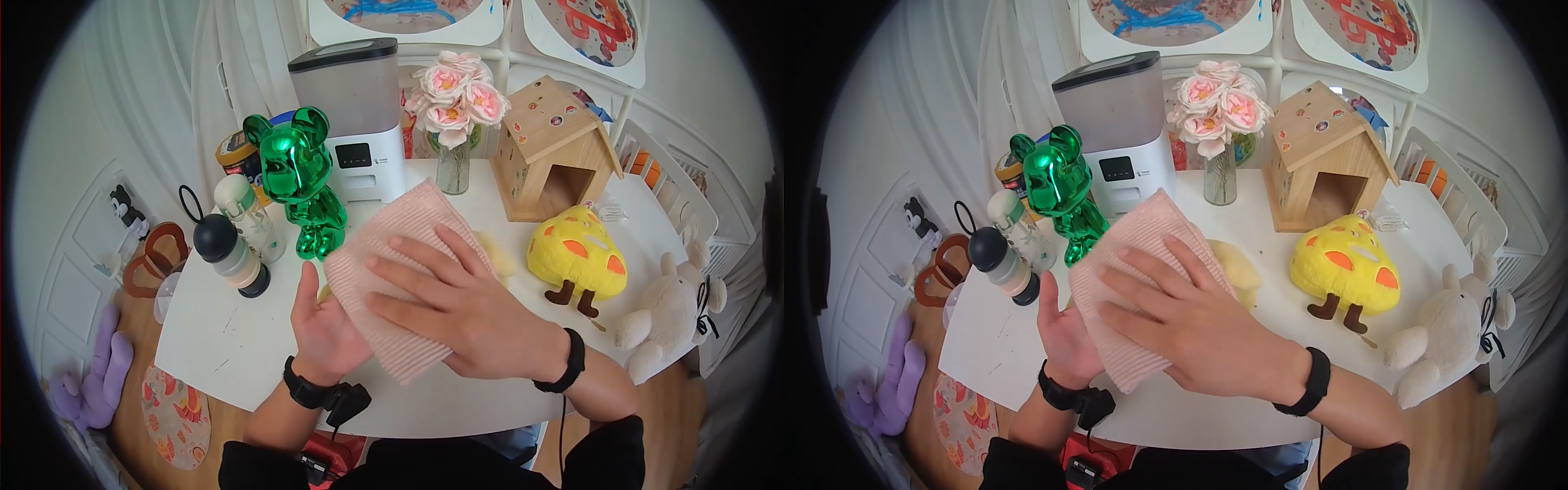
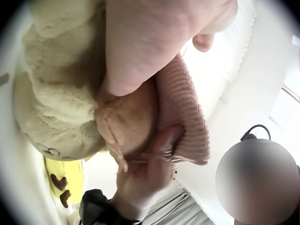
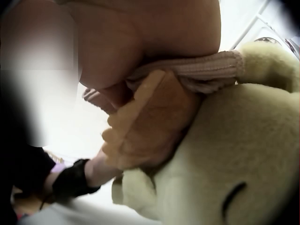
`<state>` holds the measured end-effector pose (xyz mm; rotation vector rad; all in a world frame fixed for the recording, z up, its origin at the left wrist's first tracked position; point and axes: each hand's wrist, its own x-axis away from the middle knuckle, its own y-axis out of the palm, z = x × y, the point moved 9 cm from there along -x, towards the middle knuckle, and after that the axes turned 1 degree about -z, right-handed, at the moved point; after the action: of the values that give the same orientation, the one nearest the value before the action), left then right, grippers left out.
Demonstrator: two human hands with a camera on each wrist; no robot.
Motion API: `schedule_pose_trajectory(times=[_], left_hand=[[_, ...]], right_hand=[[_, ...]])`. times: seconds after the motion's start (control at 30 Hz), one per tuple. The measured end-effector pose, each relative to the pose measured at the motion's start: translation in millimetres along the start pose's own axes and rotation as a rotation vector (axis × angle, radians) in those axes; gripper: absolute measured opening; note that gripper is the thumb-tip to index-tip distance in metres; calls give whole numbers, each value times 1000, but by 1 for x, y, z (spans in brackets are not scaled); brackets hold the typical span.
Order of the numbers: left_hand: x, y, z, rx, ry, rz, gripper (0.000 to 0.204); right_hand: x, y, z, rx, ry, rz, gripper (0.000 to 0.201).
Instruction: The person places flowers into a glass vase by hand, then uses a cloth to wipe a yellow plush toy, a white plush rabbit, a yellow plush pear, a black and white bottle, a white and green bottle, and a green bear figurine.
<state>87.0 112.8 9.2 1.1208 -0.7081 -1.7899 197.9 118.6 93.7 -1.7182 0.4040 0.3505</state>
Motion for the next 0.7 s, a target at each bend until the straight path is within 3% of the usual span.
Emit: schedule_pose_trajectory(times=[0.1, 0.17, 0.23, 0.27, 0.33, 0.4, 0.47, 0.53, 0.57, 0.6, 0.67, 0.7], left_hand=[[1, -4, 0, 45, 3, 129, 90], [-7, 7, -4, -216, -40, 116, 89], [-10, 13, -8, -147, -42, 141, 88], [-10, 13, -10, -88, -48, 161, 86], [-10, 12, -12, -87, -49, 155, 86], [-10, 14, -13, -87, -46, 147, 85], [-10, 16, -17, -93, -59, 143, 84], [-10, 18, -20, -93, -69, 113, 84], [-9, 20, -22, -97, -78, 90, 83], [-8, 19, -23, -98, -82, 81, 83], [-3, 14, -23, -107, -86, 88, 84], [-2, 12, -20, -109, -86, 86, 84]], right_hand=[[15, 0, -11, -50, -74, -35, 65], [26, -2, -18, -122, -110, -74, 57], [38, -11, -15, -428, -53, -31, 37], [44, -15, -18, -427, -54, -38, 37], [59, -32, -5, -661, 95, 71, 20], [62, -46, -3, -661, 78, 122, 15], [77, -91, 6, -543, 98, 684, 48], [71, -109, -5, -244, 206, 908, 40], [64, -107, -3, -86, 213, 835, 33], [48, -96, 2, 24, 275, 651, 38], [18, -62, -7, 115, 130, 311, 52], [17, -52, -6, 117, 129, 313, 52]])
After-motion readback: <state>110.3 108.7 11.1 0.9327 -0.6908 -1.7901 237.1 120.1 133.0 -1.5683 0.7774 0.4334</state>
